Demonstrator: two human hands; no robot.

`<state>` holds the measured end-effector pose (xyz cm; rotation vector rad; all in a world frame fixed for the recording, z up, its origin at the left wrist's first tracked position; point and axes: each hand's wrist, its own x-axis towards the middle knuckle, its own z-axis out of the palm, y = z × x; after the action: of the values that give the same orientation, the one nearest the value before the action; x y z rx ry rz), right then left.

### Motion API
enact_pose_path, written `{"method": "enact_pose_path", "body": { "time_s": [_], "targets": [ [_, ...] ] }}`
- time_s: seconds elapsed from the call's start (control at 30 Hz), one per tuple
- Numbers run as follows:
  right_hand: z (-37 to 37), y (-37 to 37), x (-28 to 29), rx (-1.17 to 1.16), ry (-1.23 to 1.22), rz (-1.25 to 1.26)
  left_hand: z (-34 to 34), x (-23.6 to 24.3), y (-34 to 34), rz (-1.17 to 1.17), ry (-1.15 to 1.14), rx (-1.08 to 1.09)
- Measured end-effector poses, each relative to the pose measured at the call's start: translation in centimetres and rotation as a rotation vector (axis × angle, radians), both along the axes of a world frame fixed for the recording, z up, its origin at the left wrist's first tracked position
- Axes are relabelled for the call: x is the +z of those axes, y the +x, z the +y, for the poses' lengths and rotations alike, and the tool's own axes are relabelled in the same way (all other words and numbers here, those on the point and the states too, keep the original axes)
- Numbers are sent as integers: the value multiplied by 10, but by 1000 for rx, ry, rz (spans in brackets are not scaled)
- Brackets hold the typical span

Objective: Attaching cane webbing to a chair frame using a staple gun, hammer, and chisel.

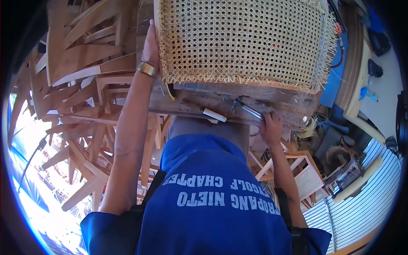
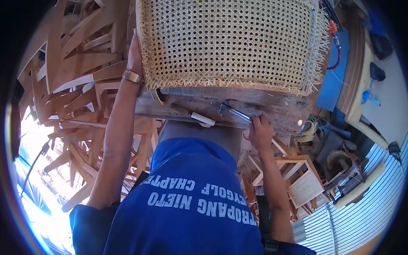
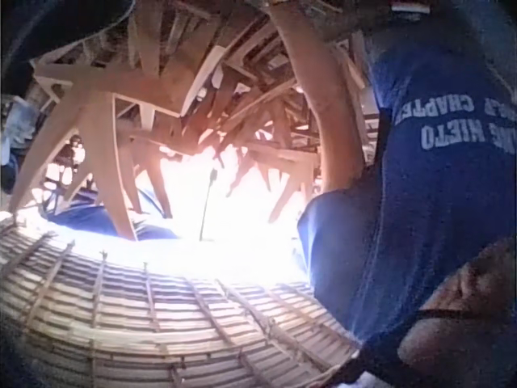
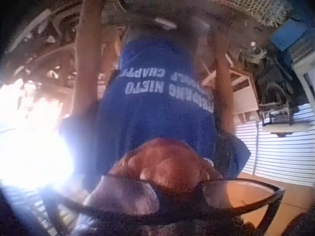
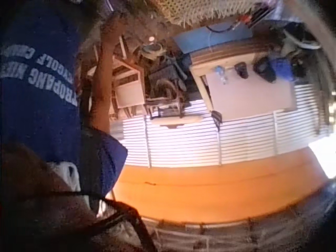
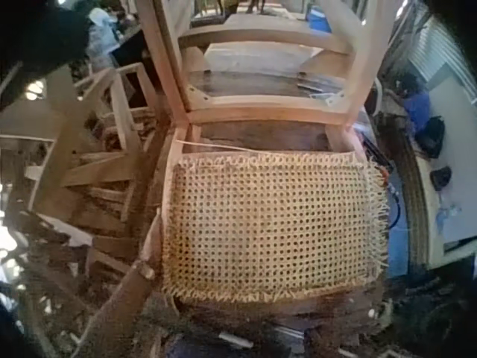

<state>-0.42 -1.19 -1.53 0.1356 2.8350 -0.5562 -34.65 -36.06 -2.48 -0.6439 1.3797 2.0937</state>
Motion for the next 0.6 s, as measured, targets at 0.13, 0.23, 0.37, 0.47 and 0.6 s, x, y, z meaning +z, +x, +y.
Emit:
{"method": "enact_pose_path", "body": {
  "time_s": [0.13,0.23,0.37,0.47,0.6],
  "targets": [
    [-21,23,63,-242,-337,-147,-3,0,-4,-5,-12,-4],
    [-51,-14,113,-384,-498,-137,-6,-9,-8,0,-9,-27],
    [-73,-61,107,-438,-554,-89,-4,-19,-9,38,24,-5],
    [-80,-77,110,-382,-482,-45,0,-21,-7,52,-32,8],
    [-77,-84,105,-315,-385,-42,0,-23,-9,77,-14,16]
  ]
}}
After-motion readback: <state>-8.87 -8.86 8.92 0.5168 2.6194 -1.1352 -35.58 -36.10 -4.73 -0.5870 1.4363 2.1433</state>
